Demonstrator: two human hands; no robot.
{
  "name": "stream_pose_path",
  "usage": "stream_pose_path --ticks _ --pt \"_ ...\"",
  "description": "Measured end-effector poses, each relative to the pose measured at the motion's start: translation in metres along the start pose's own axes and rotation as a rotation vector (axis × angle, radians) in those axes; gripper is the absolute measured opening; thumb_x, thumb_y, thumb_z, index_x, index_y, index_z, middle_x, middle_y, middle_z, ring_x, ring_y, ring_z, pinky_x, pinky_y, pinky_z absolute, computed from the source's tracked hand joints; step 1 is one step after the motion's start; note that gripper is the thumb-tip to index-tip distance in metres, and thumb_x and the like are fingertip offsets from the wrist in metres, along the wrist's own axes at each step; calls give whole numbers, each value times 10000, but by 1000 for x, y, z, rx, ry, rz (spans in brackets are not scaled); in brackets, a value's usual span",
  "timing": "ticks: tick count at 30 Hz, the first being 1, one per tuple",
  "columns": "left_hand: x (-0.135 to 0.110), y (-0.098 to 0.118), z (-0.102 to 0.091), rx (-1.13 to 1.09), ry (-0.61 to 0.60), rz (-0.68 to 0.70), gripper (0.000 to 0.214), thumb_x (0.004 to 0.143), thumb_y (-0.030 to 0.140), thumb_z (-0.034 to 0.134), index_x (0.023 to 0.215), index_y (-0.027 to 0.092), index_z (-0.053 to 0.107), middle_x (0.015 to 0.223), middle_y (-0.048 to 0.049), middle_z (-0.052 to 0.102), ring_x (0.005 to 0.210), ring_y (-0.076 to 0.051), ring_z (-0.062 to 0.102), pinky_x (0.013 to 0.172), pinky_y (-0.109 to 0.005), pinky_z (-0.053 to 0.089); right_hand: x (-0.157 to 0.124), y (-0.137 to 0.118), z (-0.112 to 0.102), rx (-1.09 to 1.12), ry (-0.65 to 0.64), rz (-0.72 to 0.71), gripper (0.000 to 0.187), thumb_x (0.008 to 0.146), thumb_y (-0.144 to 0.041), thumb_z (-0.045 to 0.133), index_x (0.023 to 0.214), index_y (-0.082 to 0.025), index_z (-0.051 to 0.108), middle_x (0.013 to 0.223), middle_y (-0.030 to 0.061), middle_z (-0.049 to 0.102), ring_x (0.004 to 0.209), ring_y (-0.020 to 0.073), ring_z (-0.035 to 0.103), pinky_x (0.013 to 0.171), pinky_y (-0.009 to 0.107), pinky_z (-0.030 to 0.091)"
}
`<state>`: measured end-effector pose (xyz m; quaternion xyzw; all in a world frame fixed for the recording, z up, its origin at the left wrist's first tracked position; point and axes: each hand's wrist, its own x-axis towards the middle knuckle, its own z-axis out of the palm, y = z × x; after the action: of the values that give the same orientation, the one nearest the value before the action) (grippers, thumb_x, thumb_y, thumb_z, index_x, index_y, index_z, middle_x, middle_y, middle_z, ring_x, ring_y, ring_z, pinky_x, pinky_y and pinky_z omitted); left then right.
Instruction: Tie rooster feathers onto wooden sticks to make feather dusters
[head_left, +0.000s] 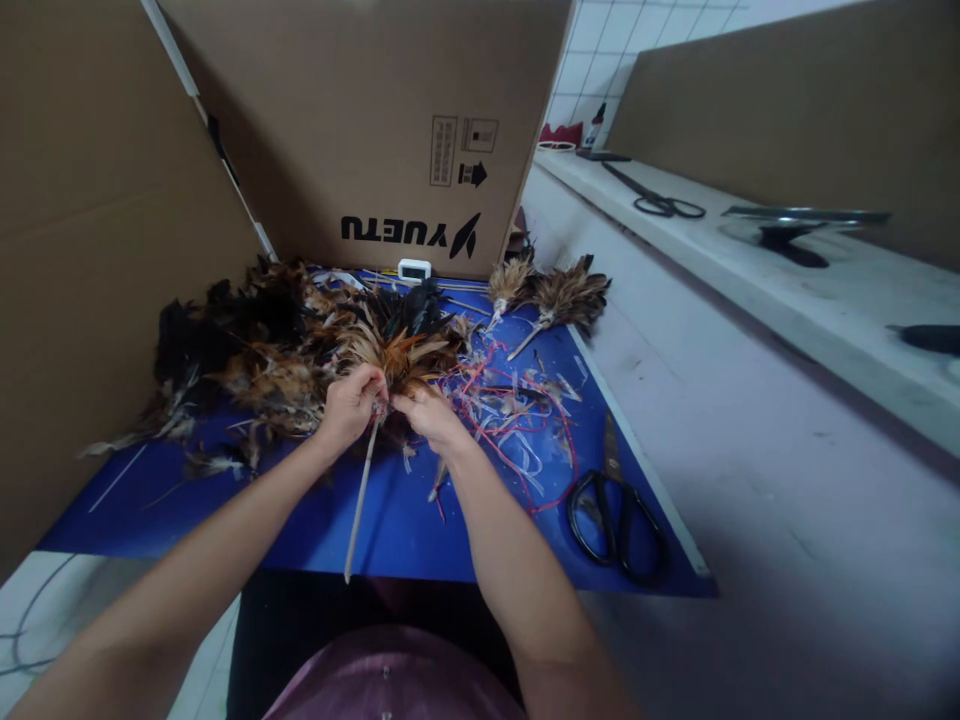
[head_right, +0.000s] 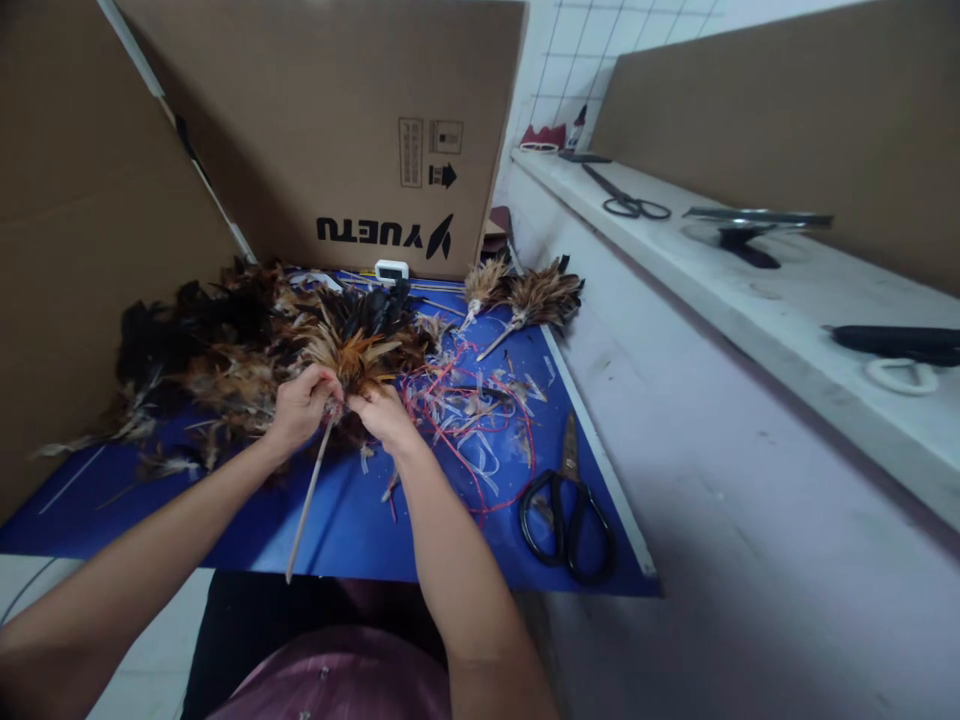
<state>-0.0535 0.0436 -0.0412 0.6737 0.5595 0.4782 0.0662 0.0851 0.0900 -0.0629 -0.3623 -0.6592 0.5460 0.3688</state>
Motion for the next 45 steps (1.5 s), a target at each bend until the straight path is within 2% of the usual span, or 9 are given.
stream_pose_path --ticks 4,8,11,15,23,29,36,40,45 --pt "-5 -13 7 95 -70 -3 231 914 243 437 712 187 534 582 37 587 500 -81 523 555 -188 409 1 2 -2 -148 58 41 134 731 -279 593 791 -191 674 796 -8 681 766 132 591 695 222 443" --pt "-10 -21 13 111 -126 -1 218 894 209 433 703 188 536 580 34 587 525 -92 537 572 -191 414 0 -2 -4 -530 89 118 166 724 -329 605 639 -202 669 636 -4 636 656 139 561 593 229 383" --pt "-13 -25 18 132 -157 0 171 859 172 437 736 193 553 599 28 599 561 -107 559 586 -199 423 -1 -5 -3 -641 46 172 162 701 -270 594 577 -191 662 560 -2 591 579 128 522 540 234 336" --pt "-13 -29 19 151 -191 8 145 837 163 443 765 196 565 606 17 606 591 -125 580 606 -209 438 0 -1 -2 -562 10 220 101 658 -198 597 618 -186 689 530 -16 574 542 116 505 518 223 330" --pt "-17 -37 21 167 -213 34 167 843 158 421 789 196 574 662 3 627 620 -127 595 601 -210 441 2 14 1 -406 8 238 140 685 -219 588 591 -163 676 512 -28 561 508 97 505 521 205 371" --pt "-18 -36 18 170 -255 48 155 872 195 448 840 199 599 687 5 646 633 -125 609 591 -203 430 0 7 -9 -400 -45 216 125 666 -162 573 555 -151 631 476 -41 499 528 96 478 531 212 341" --pt "-12 -37 16 129 -314 -47 73 852 288 547 877 219 547 692 43 638 620 -120 599 590 -205 424 -14 -1 -21 -304 -78 201 179 694 -231 536 529 -160 526 475 -69 382 486 71 360 505 216 281" --pt "-10 -40 15 107 -387 58 86 867 290 540 831 213 555 642 53 594 574 -102 563 572 -191 405 -25 -6 -22 -263 -8 218 174 729 -271 534 604 -156 572 508 -60 428 504 81 379 512 220 286" --pt "-9 -42 13 82 -432 246 95 893 252 505 913 211 588 706 34 623 614 -94 578 595 -180 414 -29 -13 -17 -236 111 163 150 753 -264 542 689 -155 625 598 -29 561 581 99 478 583 223 359"
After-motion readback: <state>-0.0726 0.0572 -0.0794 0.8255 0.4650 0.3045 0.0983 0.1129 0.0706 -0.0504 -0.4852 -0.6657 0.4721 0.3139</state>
